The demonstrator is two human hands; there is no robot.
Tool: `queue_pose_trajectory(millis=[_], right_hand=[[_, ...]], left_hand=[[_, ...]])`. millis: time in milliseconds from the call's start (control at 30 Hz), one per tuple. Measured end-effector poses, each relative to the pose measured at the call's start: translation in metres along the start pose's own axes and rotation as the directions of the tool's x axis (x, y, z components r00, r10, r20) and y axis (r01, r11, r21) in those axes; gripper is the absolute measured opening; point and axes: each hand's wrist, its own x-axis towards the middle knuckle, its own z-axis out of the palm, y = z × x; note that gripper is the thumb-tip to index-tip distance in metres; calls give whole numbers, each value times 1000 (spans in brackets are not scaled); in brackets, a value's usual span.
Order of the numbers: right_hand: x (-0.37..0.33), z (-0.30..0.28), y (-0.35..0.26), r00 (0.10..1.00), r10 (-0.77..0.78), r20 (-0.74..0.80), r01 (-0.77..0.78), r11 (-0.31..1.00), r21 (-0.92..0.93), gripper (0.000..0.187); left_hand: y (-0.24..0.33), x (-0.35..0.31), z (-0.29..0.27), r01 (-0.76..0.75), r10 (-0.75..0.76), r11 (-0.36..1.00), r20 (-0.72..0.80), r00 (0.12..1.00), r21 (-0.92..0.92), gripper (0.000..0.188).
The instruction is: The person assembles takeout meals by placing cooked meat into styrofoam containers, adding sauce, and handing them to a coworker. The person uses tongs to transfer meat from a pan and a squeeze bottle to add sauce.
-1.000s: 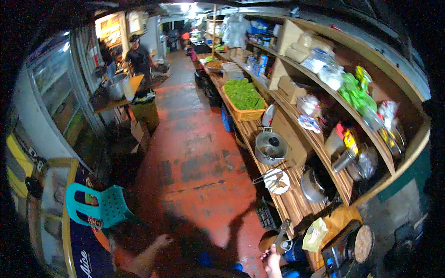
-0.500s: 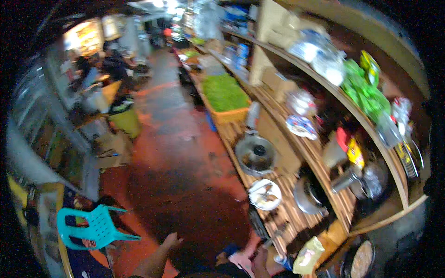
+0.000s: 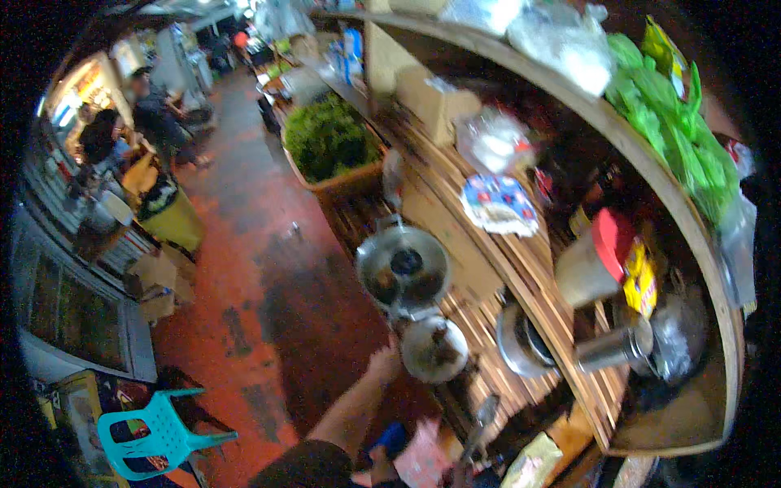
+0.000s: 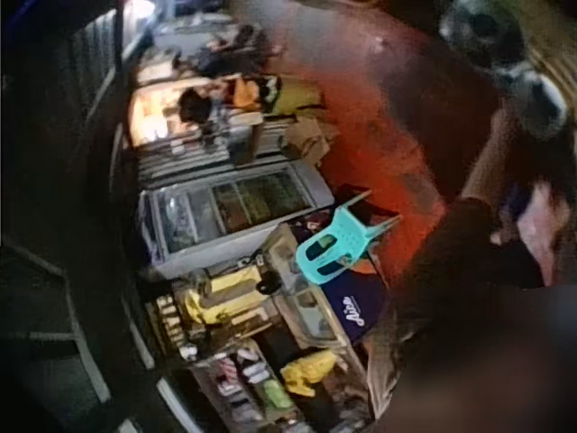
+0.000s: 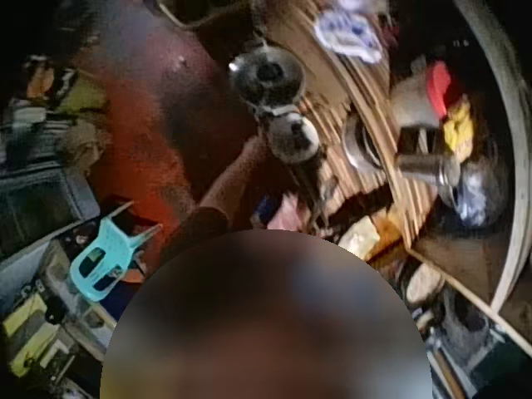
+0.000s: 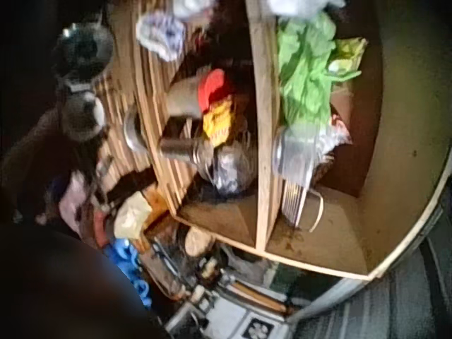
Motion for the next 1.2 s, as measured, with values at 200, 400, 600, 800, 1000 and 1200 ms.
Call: queue_pose_trajectory(millis=[200,400,600,800,1000,1200], right_hand=[[6,-9,23,996,-89,-14,90,993,78,30],[23,-53,35,858,-511,47,477,762,-439,28],[-154,14,-98,897,-388,-211,114,665,-738,52],[-233,-84,-24,473,-787,-397,201,535,-821,38],[-358,-110,5,437,-633,-639,122,745,-655,30],[-423,-221,135,437,-469,-768,396,867,-303,24]], left_hand=[[-19,-16,-10,-268,283,949,74,956,-164,47],[-57,-148,-116,-179,357,869,336,872,-461,48],[-101,-282,-278,-451,545,832,330,770,-323,54],[-10,-333,-242,-717,787,617,258,560,-324,42],[53,-441,-168,-672,804,595,296,516,-442,37],[140,-528,-81,-789,867,426,451,214,-443,35]])
